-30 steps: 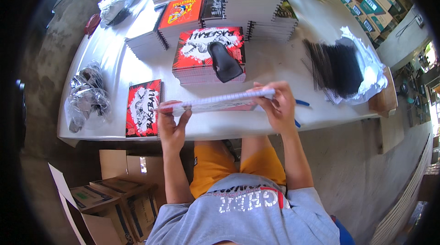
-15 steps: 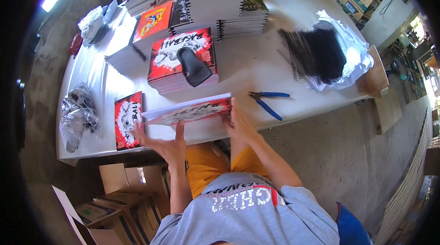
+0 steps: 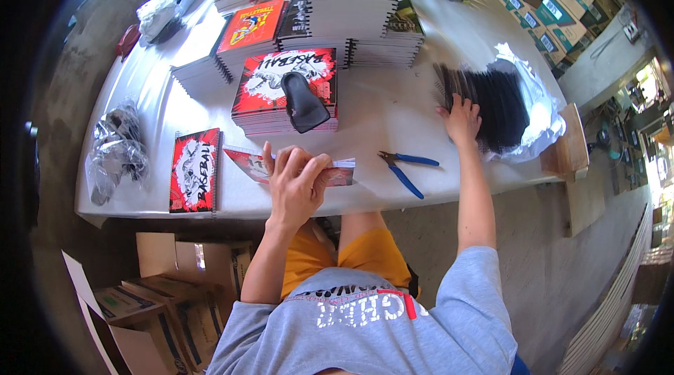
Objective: The person binds notebooks by threading plastic spirals through punched holes in the pages and covers using their hands and a pair of pliers, then places the finished notebooks into a cardboard box.
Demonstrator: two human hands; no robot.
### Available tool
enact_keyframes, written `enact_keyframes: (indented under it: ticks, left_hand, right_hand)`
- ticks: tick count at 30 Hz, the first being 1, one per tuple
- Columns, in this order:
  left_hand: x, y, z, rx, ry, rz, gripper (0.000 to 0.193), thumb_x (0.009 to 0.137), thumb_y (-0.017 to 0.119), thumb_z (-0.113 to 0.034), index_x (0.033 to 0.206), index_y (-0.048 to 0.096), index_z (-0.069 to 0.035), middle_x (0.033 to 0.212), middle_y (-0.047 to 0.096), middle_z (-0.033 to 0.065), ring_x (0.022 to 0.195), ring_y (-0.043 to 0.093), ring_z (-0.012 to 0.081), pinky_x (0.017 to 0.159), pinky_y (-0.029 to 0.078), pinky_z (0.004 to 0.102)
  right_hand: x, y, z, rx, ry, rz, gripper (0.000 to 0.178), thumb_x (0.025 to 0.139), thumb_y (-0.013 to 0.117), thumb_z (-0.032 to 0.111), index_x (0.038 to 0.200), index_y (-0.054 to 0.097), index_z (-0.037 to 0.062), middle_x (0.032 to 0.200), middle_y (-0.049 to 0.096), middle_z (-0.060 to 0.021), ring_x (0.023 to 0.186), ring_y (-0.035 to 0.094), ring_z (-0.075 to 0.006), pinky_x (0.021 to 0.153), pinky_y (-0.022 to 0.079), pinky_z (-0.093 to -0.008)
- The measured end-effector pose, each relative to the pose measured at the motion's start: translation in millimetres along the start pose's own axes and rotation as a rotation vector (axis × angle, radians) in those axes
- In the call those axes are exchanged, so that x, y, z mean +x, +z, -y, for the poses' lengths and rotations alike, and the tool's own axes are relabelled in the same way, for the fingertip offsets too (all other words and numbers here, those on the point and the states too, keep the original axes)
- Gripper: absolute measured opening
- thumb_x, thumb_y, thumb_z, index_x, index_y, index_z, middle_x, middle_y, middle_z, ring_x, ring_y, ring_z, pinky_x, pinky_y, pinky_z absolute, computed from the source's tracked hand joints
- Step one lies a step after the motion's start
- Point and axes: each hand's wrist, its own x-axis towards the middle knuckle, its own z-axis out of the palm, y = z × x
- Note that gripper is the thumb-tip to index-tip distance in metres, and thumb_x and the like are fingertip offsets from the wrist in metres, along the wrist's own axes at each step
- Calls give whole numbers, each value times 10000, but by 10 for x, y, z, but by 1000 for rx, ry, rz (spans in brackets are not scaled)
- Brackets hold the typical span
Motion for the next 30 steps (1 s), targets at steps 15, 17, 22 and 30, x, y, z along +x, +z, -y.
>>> enact_keyframes:
  ticks: [15, 17, 22, 30]
  left_hand:
    - [-97, 93, 27, 43, 41, -93, 418, 712, 736, -287, 1112, 632, -223, 872, 525, -8, 1100, 515, 218, 1095, 98, 469]
    - [-132, 103, 42, 46, 36, -98, 398, 703, 743, -299, 1080, 640, -222, 852, 526, -3, 1117, 510, 227, 1102, 77, 470]
    - [-143, 85, 20, 31, 9, -141, 344, 698, 751, -310, 1007, 639, -208, 830, 518, 4, 1116, 510, 220, 1106, 60, 481]
    - [-132, 81, 14, 47, 6, -123, 418, 684, 762, -304, 1082, 653, -236, 814, 539, -8, 1125, 505, 220, 1108, 49, 465]
  right_hand:
    - [361, -921, 137, 8, -387, -99, 421, 857, 457, 13, 1268, 489, 101, 935, 592, -162, 915, 588, -353, 830, 482, -410]
    - [-37, -1309, 504, 440, -471, -40, 388, 874, 478, 29, 1251, 526, 105, 850, 567, -99, 800, 530, -236, 769, 449, -311]
    - [-1030, -1400, 906, 988, -514, 421, 266, 881, 516, -11, 1104, 643, 58, 878, 581, -51, 805, 534, -118, 763, 453, -231]
    - [-1220, -1074, 1045, 1214, -468, 234, 260, 783, 613, -88, 992, 688, 47, 939, 608, -55, 862, 587, -134, 757, 482, -243]
